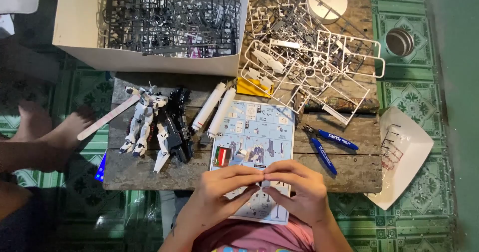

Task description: Assembling a plastic model robot by cutting parts from runners and snapping them together according to instructions.

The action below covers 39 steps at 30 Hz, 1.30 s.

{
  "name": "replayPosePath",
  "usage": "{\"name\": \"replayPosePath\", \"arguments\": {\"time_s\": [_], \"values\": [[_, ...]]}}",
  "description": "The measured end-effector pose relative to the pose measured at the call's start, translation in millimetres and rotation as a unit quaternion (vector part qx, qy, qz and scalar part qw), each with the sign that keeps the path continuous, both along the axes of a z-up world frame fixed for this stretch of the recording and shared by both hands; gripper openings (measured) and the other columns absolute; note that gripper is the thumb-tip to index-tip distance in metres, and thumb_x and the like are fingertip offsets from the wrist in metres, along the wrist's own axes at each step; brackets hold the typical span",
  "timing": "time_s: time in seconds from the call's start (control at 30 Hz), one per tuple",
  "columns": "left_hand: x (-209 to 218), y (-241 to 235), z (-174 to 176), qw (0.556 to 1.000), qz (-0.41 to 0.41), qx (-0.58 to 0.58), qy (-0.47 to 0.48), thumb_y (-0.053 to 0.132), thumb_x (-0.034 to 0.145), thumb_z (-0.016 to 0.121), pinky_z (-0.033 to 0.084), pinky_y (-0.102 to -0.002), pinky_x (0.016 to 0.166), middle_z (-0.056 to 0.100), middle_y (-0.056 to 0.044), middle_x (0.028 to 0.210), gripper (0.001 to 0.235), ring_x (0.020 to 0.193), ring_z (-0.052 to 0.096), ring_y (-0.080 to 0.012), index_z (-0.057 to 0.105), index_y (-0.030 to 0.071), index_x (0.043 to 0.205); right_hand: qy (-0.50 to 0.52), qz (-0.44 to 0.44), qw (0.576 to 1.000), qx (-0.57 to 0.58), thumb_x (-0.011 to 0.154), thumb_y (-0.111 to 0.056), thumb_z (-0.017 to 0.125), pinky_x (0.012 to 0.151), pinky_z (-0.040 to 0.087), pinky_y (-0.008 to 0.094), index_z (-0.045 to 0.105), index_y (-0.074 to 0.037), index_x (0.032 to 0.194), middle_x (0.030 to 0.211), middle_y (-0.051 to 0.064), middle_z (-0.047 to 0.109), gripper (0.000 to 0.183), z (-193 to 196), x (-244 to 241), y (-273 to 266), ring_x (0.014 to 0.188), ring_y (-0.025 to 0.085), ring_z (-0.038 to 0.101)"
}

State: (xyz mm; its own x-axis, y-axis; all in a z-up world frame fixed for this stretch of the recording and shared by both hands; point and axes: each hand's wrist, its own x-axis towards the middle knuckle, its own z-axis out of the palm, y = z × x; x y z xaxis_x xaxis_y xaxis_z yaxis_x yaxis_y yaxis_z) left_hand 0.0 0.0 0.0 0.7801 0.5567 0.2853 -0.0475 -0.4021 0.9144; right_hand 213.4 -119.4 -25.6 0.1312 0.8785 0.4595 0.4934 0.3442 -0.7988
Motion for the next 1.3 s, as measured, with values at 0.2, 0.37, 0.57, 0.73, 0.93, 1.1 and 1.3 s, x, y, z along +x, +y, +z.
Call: {"name": "replayPosePath", "arguments": {"time_s": [0.2,0.37,0.57,0.73,0.93,1.1,1.3], "values": [[1.8,-14.2,-4.0,0.999,0.004,-0.023,0.023,0.007,0.103,0.081,0.071,-0.046,0.108,0.085,-0.014,0.13,0.025,0.121,0.085,-0.0335,0.081,0.004,0.127,-0.012,-0.001,1.0,-0.013,0.093,-0.006,0.089,0.084,0.073,0.029,0.078,-0.007,0.11,0.104,0.013,0.083,0.02,-2.2,2.8,-9.6,0.089,0.021,0.085],[-6.0,-9.1,-36.1,0.987,0.102,0.098,0.081,0.003,0.097,0.087,0.073,-0.034,0.1,0.085,-0.017,0.126,0.027,0.105,0.086,-0.0257,0.081,0.0,0.123,-0.034,-0.043,0.998,-0.01,0.087,-0.006,0.094,0.079,0.074,0.026,0.081,-0.006,0.105,0.1,0.014,0.085,0.022,-11.0,14.3,-18.8,0.086,0.019,0.086],[1.3,4.2,-43.0,0.951,0.147,0.17,0.211,0.016,0.104,0.082,0.069,-0.04,0.068,0.071,-0.008,0.148,0.038,0.087,0.079,-0.0207,0.074,0.012,0.141,-0.073,-0.121,0.989,-0.037,0.088,-0.005,0.093,0.088,0.074,0.029,0.082,-0.004,0.11,0.108,0.015,0.085,0.024,-15.2,28.6,-28.4,0.092,0.019,0.085],[1.9,8.8,-46.4,0.954,0.106,0.168,0.223,0.009,0.105,0.077,0.07,-0.044,0.077,0.073,-0.007,0.143,0.037,0.1,0.081,-0.0276,0.074,0.008,0.142,-0.077,-0.124,0.988,-0.055,0.092,-0.003,0.089,0.093,0.075,0.034,0.08,-0.003,0.114,0.111,0.017,0.082,0.024,-17.6,34.1,-32.6,0.097,0.024,0.084],[-8.5,16.6,-41.8,0.972,0.121,0.087,0.18,0.005,0.095,0.087,0.073,-0.03,0.098,0.082,-0.014,0.125,0.041,0.094,0.086,-0.0186,0.072,0.003,0.134,-0.082,-0.101,0.99,-0.054,0.097,-0.001,0.083,0.096,0.074,0.035,0.078,0.001,0.115,0.115,0.018,0.08,0.019,-17.4,30.3,-35.4,0.104,0.026,0.085],[-7.5,17.7,-55.7,0.974,0.111,0.125,0.152,0.011,0.101,0.083,0.073,-0.036,0.099,0.082,-0.021,0.124,0.038,0.104,0.084,-0.0279,0.075,-0.006,0.134,-0.065,-0.055,0.995,-0.048,0.092,0.0,0.089,0.092,0.076,0.026,0.079,0.0,0.114,0.114,0.018,0.081,0.024,-12.4,16.6,-36.8,0.097,0.021,0.087],[-2.4,17.8,-38.5,0.962,0.093,0.186,0.176,0.015,0.108,0.076,0.074,-0.037,0.077,0.079,-0.013,0.125,0.035,0.089,0.08,-0.0231,0.074,0.0,0.139,-0.1,-0.058,0.991,-0.064,0.097,-0.002,0.083,0.097,0.072,0.029,0.08,-0.001,0.115,0.115,0.014,0.08,0.018,-12.7,18.8,-33.0,0.101,0.021,0.083]]}}
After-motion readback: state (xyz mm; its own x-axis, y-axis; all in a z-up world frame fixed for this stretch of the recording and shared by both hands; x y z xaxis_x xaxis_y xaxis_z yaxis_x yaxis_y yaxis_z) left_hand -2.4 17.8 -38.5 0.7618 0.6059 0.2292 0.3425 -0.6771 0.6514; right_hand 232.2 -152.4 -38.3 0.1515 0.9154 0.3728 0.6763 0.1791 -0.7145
